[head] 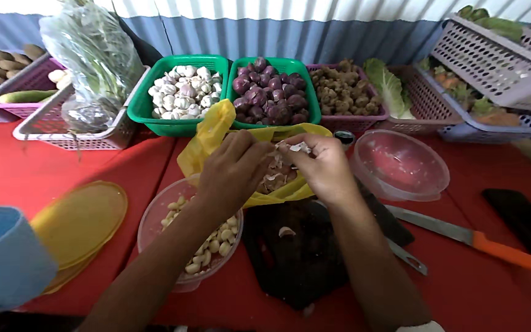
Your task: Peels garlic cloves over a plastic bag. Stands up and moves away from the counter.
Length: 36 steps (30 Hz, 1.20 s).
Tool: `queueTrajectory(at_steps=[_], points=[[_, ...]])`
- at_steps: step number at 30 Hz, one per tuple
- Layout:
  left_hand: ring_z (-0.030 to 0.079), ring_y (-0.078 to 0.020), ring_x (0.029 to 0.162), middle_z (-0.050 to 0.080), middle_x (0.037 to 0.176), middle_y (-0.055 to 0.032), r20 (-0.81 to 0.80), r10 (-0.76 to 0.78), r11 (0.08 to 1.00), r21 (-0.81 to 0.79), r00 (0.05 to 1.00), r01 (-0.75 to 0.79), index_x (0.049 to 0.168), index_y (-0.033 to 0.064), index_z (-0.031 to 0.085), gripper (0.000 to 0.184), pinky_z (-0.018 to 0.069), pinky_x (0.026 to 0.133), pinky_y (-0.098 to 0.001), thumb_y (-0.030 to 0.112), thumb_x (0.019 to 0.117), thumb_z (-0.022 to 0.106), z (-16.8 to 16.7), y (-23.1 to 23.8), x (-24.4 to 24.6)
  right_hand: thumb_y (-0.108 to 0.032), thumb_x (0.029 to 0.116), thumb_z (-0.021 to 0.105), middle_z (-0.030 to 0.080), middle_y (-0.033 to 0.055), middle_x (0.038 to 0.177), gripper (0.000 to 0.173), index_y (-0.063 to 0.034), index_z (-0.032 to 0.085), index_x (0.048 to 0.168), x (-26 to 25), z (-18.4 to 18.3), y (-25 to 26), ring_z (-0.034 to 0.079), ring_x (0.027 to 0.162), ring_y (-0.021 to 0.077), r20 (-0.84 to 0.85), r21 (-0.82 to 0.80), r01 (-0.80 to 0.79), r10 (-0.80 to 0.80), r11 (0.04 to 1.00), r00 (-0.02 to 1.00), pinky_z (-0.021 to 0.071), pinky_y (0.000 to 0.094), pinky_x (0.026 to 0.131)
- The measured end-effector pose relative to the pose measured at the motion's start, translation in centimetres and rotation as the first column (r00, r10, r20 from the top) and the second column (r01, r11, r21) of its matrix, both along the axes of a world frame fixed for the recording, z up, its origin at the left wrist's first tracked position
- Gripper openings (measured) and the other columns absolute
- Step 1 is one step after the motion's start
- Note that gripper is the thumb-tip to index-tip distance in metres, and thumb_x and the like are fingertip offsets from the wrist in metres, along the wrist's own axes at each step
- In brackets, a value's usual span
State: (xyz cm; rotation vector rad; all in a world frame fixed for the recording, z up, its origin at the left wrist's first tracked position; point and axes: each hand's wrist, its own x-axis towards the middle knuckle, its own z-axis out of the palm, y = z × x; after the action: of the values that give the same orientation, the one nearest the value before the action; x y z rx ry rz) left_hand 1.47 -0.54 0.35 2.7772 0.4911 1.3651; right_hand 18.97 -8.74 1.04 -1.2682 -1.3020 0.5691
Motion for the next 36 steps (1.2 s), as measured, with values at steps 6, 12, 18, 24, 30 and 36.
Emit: queueTrajectory(at_steps=[6,12,18,24,30,36], points=[[0.061,-0.0234,0.083,0.063,0.09,-0.0119,0.017,-0.001,0.998,0.067,1.0,0.0,0.108,0.0038,0.074,0.017,0.0524,0.073,-0.0325,0.014,0.0993,0.065,0.0,0.1,-0.1,-0.003,0.0965,0.06,0.065,-0.0004,0.068,0.01,-0.0029,0.07,0.098,-0.2,-0.3,0.3,0.059,0.051,0.0042,-0.029,0.052,0.009,-0.007,0.999,1.0,0.0523,0.018,0.047],[0.055,-0.0115,0.075,0.06,0.089,-0.0079,0.089,-0.048,0.985,-0.163,0.995,0.062,0.107,0.0041,0.074,0.017,0.0459,0.064,-0.0213,0.016,0.096,0.069,0.0,0.1,-0.1,-0.005,0.0999,0.056,0.065,-0.0008,0.072,0.014,-0.0051,0.07,0.099,0.1,0.0,0.2,0.057,0.055,0.0033,-0.198,0.013,-0.079,0.08,0.997,0.977,0.0498,0.0158,0.05],[0.053,-0.0073,0.069,0.059,0.087,-0.0054,0.067,-0.061,0.959,-0.273,0.996,0.077,0.105,0.0046,0.075,0.02,0.0445,0.059,-0.0185,0.02,0.0941,0.069,-0.3,0.0,0.1,-0.004,0.0989,0.056,0.065,-0.001,0.073,0.013,-0.0053,0.069,0.097,0.0,0.4,-0.2,0.058,0.057,0.0027,-0.192,0.01,-0.124,0.124,0.992,0.973,0.0504,0.0161,0.052],[0.046,0.0022,0.064,0.055,0.083,0.0027,0.152,-0.091,0.83,-0.534,0.984,0.159,0.1,0.0062,0.071,0.014,0.0374,0.055,-0.0105,0.018,0.0927,0.07,0.0,-0.1,-0.1,-0.007,0.0995,0.056,0.064,-0.0022,0.075,0.012,-0.0071,0.068,0.098,1.5,0.7,-0.6,0.057,0.056,0.0019,-0.082,-0.026,-0.14,0.137,0.99,0.987,0.0498,0.0158,0.05],[0.049,-0.0007,0.069,0.057,0.086,0.0021,0.056,-0.01,0.853,-0.52,0.998,0.037,0.101,0.0087,0.072,0.017,0.0399,0.059,-0.0142,0.022,0.0895,0.074,-0.1,-0.2,-0.1,-0.011,0.0974,0.066,0.068,0.0005,0.084,0.008,-0.0067,0.07,0.103,1.4,0.9,-0.9,0.062,0.063,0.0041,0.171,-0.024,-0.003,0.007,1.0,0.985,0.0541,0.0192,0.054],[0.049,-0.003,0.071,0.057,0.088,-0.0004,-0.017,-0.009,0.928,-0.374,1.0,0.002,0.098,0.0086,0.071,0.022,0.0392,0.059,-0.0157,0.029,0.0899,0.076,2.0,-1.5,-0.2,-0.004,0.092,0.066,0.072,-0.0004,0.089,0.011,-0.0056,0.074,0.101,-1.2,1.6,-2.6,0.064,0.071,-0.0013,0.253,0.183,0.089,-0.135,0.979,0.958,0.0543,0.0137,0.061]])
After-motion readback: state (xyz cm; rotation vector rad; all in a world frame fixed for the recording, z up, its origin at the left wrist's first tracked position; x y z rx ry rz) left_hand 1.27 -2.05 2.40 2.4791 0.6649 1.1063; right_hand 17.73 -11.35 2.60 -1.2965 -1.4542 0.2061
